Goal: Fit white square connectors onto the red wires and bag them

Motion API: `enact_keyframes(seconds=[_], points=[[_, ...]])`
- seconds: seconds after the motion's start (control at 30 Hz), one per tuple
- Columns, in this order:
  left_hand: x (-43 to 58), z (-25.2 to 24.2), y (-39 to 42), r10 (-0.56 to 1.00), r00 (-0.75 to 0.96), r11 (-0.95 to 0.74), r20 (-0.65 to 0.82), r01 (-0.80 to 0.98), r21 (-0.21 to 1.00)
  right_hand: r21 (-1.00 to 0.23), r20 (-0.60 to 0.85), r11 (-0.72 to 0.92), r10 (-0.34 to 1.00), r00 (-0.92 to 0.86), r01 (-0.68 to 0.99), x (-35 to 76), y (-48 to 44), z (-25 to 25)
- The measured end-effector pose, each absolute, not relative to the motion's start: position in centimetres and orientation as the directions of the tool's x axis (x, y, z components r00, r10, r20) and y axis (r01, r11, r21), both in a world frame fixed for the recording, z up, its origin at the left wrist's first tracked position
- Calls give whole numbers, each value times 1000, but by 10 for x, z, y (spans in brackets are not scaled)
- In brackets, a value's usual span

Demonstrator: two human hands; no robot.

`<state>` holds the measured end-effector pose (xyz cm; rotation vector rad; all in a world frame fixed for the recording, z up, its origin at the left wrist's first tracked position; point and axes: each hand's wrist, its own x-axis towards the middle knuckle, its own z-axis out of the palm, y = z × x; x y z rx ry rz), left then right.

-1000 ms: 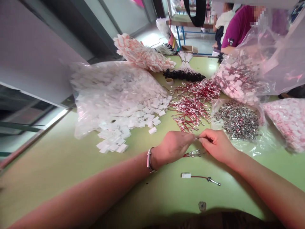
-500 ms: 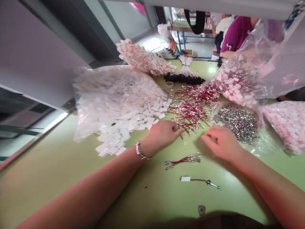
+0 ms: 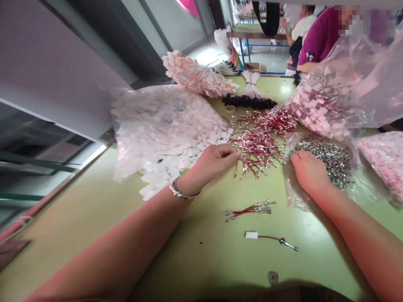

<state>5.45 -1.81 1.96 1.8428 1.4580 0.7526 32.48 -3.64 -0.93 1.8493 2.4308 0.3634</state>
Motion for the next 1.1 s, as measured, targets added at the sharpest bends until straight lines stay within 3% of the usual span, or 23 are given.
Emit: enact_keyframes(seconds=[0.1,0.17,0.27,0.4,0.53,0.93,1.1], points=[[55,24,-21,977,212,-89,-4,425,901,252,89,238,960,-267,938,325,-35,-10],[57,23,-24,972,230,-27,-52,328,944,196,146,215,958,-245,957,328,-36,-6],[65,16,-31,969,243,-55,-38,364,930,-71,241,197,955,-174,978,326,-43,3],[81,5,-43,920,389,-225,35,453,863,-506,190,276,960,-207,817,307,-61,10],[94,-5,-53,889,457,-257,38,428,867,-708,151,287,954,-259,645,287,-76,4],[94,-9,-56,891,444,-286,99,376,881,-842,79,197,966,-247,502,280,-84,2],[88,-8,-55,827,535,-428,170,403,809,-828,57,206,956,-287,522,283,-84,4]])
